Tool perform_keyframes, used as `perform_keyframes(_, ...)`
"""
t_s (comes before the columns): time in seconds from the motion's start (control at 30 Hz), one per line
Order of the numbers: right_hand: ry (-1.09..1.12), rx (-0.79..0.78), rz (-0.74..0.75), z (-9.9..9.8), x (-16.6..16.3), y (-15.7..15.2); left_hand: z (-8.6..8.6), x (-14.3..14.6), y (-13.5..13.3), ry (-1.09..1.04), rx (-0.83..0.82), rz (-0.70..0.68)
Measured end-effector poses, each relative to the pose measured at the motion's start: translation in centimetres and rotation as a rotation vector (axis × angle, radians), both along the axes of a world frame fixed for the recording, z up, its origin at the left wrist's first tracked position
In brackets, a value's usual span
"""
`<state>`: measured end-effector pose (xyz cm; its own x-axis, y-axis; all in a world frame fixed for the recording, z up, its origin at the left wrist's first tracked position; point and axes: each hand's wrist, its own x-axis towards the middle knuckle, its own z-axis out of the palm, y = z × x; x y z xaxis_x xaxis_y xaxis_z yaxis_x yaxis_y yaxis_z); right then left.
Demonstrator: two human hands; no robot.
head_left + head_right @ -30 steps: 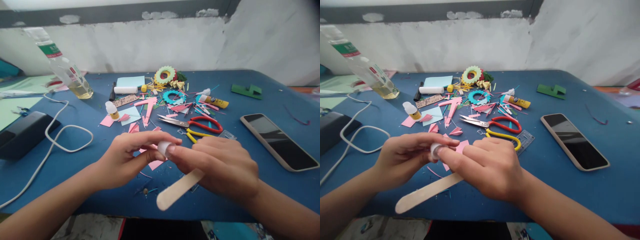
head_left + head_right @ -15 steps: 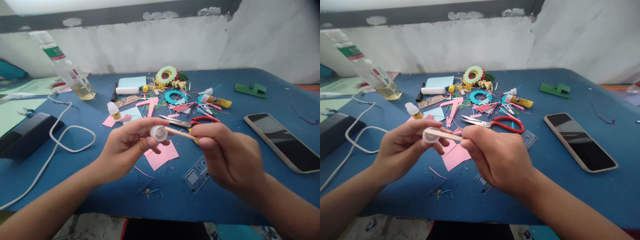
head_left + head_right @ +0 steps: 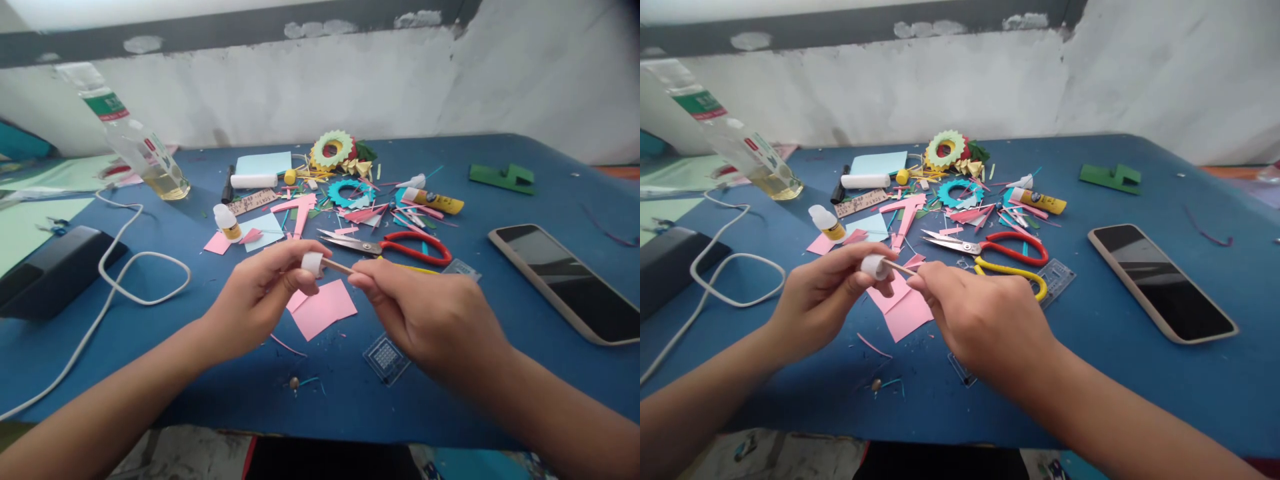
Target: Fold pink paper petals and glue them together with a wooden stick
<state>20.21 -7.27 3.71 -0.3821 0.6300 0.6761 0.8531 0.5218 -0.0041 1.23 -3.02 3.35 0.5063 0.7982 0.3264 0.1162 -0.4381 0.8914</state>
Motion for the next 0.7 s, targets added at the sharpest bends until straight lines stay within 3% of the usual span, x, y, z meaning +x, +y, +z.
perform_keyframes(0.17, -0.009, -0.014, 0.069, 0.0, 0.5, 0.3, 0.3, -0.1, 0.5, -0.015, -0.128, -0.127)
perform_keyframes(0.33, -0.059, -0.036, 0.073, -0.2, 0.8, 0.3, 0.7, -0.2, 1.0, 0.047, -0.244, -0.17)
perform_keyframes(0.7, -0.073, -0.068, 0.099, -1.1, 0.5, 0.6, 0.0, 0.7, 0.4, -0.084, -0.72, -0.236)
